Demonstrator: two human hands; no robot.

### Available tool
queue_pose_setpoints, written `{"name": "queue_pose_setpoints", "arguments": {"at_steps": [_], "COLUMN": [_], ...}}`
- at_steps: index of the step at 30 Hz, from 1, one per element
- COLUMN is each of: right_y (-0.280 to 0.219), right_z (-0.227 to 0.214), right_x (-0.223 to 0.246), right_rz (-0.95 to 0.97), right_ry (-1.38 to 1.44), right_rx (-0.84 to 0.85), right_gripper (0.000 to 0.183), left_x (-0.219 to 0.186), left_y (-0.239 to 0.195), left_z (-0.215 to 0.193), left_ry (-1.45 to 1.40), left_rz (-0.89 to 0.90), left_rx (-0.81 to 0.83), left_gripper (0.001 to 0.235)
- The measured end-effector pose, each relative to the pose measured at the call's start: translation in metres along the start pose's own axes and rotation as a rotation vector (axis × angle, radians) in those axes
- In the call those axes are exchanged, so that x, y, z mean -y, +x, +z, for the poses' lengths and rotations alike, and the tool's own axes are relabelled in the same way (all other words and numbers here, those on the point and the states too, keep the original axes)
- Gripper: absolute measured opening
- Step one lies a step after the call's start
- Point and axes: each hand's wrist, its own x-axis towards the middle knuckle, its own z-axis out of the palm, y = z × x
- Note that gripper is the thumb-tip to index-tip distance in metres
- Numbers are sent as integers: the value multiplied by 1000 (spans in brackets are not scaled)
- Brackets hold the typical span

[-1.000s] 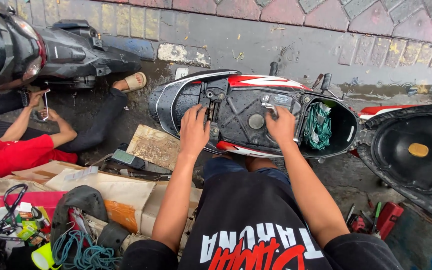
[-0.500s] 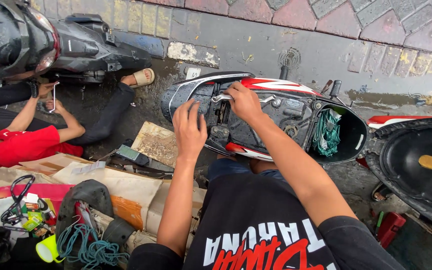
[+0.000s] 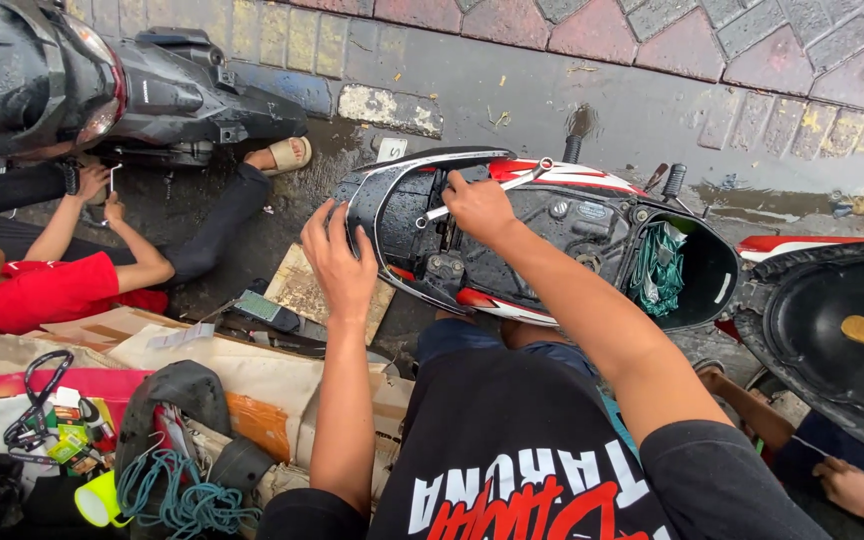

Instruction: The person uses a wrench to loosen and remove bolts from the rear section of a motorcycle. They detach a black plastic cover and continue to work on the exposed internal components of the bike's rear assembly.

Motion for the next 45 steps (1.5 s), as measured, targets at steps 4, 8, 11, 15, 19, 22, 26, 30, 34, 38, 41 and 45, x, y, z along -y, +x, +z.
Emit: {"name": "queue_pose_setpoints", "arguments": {"at_steps": [4, 8, 11, 15, 19, 22, 26, 30, 34, 38, 41, 45], "right_y": [0, 6, 3, 3, 6, 4, 5, 6, 6, 10, 6, 10], "right_z": [-2, 13, -7, -29, -30, -18, -27, -38, -9, -16, -7, -10], "right_x": [3, 0, 4, 4, 5, 5, 5, 1, -1, -3, -5, -3], "right_rz": [-57, -75, -84, -89, -85, -93, -54, -62, -94, -51, -74, -56], "right_ry": [-108, -137, -132, -136, -120, -123, -58, 55, -28, 67, 71, 19], "right_rx": [-3, -56, -20, 30, 59, 59, 113, 199, 180, 301, 323, 288], "right_gripper": [2, 6, 7, 18, 10, 10, 19, 19, 18, 40, 37, 31], "left_x": [-3, 0, 0, 5, 7, 7, 8, 9, 8, 11, 8, 13], "left_y": [0, 0, -5, -7, -8, -9, -11, -12, -13, -13, -15, -20], "left_z": [-1, -2, -3, -4, 0, 2, 4, 4, 2, 3, 0, 8], "left_ry": [-26, -15, -25, -27, -21, -15, -30, -43, -76, -134, -190, -270], "left_rz": [-10, 19, -2, -24, -34, -43, -39, -65, -100, -147, -208, -257], "left_rx": [16, -13, -13, 1, 3, 8, 15, 33, 47, 39, 62, 97], "left_gripper": [36, 35, 35, 35, 35, 36, 37, 36, 36, 40, 42, 47]}}
